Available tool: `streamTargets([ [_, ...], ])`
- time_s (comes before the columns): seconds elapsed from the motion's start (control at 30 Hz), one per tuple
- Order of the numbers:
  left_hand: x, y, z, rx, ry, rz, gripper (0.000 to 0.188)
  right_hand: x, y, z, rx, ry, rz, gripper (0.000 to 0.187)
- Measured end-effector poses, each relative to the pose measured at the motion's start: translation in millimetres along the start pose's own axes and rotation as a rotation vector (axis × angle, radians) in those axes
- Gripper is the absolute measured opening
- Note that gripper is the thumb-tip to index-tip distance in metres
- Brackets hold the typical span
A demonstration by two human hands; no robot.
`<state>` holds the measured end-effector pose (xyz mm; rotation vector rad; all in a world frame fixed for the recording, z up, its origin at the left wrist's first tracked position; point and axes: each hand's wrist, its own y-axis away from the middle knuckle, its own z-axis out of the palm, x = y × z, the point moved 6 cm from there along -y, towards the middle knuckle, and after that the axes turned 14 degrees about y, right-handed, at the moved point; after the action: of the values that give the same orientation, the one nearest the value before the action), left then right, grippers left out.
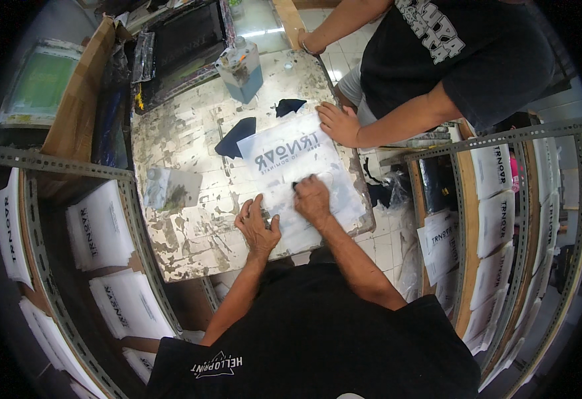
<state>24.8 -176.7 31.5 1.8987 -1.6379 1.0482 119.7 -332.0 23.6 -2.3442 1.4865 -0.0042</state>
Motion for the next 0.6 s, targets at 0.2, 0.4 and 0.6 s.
streamTargets([
  [0.2,-2,1,-2,0.002,0.001,-0.011,0.073,72,-10,-17,0.047,0.139,0.246,0.005],
  [0.4,1,0,-2,0.016,0.007,0.008,0.072,1,-2,-6,-0.026,-0.079,0.039,0.009],
  [0.6,-2,1,-2,0.013,0.006,0.000,0.072,68,-12,-19,-0.011,0.110,0.215,0.013],
])
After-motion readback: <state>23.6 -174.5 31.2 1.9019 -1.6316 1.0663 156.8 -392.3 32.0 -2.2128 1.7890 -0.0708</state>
